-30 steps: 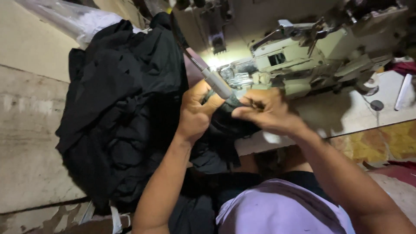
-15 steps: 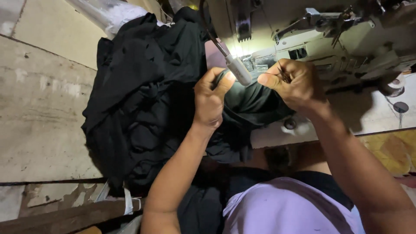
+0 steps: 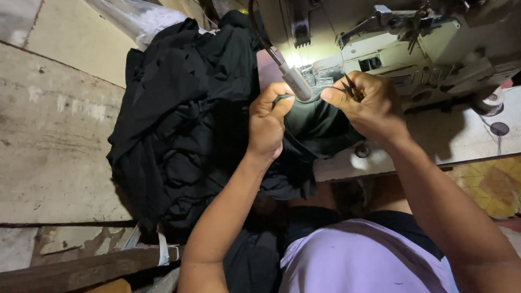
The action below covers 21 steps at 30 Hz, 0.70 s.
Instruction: Trimming loose threads from a black garment using thread snips at a sewing workstation.
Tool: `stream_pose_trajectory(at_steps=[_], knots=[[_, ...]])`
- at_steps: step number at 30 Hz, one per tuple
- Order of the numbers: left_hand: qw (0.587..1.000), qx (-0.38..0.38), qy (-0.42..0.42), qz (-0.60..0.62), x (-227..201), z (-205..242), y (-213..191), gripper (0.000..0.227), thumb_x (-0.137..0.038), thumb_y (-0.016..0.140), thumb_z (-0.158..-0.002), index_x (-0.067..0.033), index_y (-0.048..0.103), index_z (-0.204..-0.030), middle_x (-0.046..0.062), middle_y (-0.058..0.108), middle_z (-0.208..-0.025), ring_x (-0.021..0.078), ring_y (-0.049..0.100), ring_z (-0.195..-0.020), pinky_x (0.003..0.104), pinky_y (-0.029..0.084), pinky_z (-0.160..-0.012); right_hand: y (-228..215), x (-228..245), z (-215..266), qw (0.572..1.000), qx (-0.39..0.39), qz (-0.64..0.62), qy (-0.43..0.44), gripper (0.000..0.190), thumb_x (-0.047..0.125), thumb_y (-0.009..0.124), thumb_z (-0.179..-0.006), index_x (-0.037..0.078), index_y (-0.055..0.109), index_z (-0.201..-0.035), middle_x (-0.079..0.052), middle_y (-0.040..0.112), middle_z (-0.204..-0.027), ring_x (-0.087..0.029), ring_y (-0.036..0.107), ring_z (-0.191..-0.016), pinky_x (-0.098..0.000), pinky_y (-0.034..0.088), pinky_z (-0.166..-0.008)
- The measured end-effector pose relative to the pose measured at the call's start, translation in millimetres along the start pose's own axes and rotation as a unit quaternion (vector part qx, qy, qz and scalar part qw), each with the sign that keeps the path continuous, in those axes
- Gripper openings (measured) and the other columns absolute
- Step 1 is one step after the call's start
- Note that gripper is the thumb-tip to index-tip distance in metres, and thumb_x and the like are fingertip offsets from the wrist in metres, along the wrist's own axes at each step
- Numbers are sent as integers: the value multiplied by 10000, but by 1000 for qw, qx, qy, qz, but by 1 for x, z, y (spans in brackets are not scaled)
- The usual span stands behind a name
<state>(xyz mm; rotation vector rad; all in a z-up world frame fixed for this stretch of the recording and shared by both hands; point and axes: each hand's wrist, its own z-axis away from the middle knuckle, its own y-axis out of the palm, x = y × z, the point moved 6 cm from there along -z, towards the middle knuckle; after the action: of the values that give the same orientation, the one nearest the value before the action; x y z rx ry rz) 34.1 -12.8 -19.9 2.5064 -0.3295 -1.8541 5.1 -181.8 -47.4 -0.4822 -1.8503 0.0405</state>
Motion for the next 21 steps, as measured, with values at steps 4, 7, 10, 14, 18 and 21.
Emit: stream_pose_trajectory(at_steps=[4,7,10,14,18,21], knots=[[1000,15,-12,19,-2,-2,0,104,24,545,-729,-58,593,-771,-5,458,-667,55,386,-610,182,408,-532,-3,-1,0,1000,9,-6,-17,164,182,686,-809,77,593,-724,-2,427,-454,-73,356,-432,-203,284,-422],[999,22,-4,25,-2,-1,1,103,36,554,-721,-44,586,-777,-5,447,-658,52,393,-612,176,400,-534,-3,25,3,998,41,-48,-5,186,182,583,-898,84,588,-740,13,417,-474,-48,370,-469,-180,313,-438],[999,23,-4,39,-3,-2,3,108,24,534,-743,-52,583,-801,15,490,-718,66,405,-664,191,411,-601,1,41,4,998,55,-34,-18,116,164,585,-872,89,622,-791,-5,440,-473,-62,390,-449,-202,336,-417],[999,36,8,40,-26,0,11,120,19,502,-779,-52,564,-854,15,465,-757,76,391,-708,203,412,-659,3,38,6,994,88,-59,-19,102,132,628,-805,37,611,-770,-33,471,-468,-71,408,-482,-204,331,-426],[996,55,-11,68,-14,-1,12,86,14,502,-765,-49,552,-797,-4,412,-680,59,374,-628,173,390,-579,7,51,8,987,144,-62,-27,140,121,601,-802,-5,609,-863,-57,451,-466,-117,394,-467,-229,333,-437],[994,72,-24,75,-36,3,22,82,2,521,-766,-56,569,-799,-16,419,-686,51,378,-628,163,392,-575,7,25,3,991,127,-49,-16,93,133,609,-793,40,620,-797,-69,491,-455,-103,403,-442,-244,336,-411]])
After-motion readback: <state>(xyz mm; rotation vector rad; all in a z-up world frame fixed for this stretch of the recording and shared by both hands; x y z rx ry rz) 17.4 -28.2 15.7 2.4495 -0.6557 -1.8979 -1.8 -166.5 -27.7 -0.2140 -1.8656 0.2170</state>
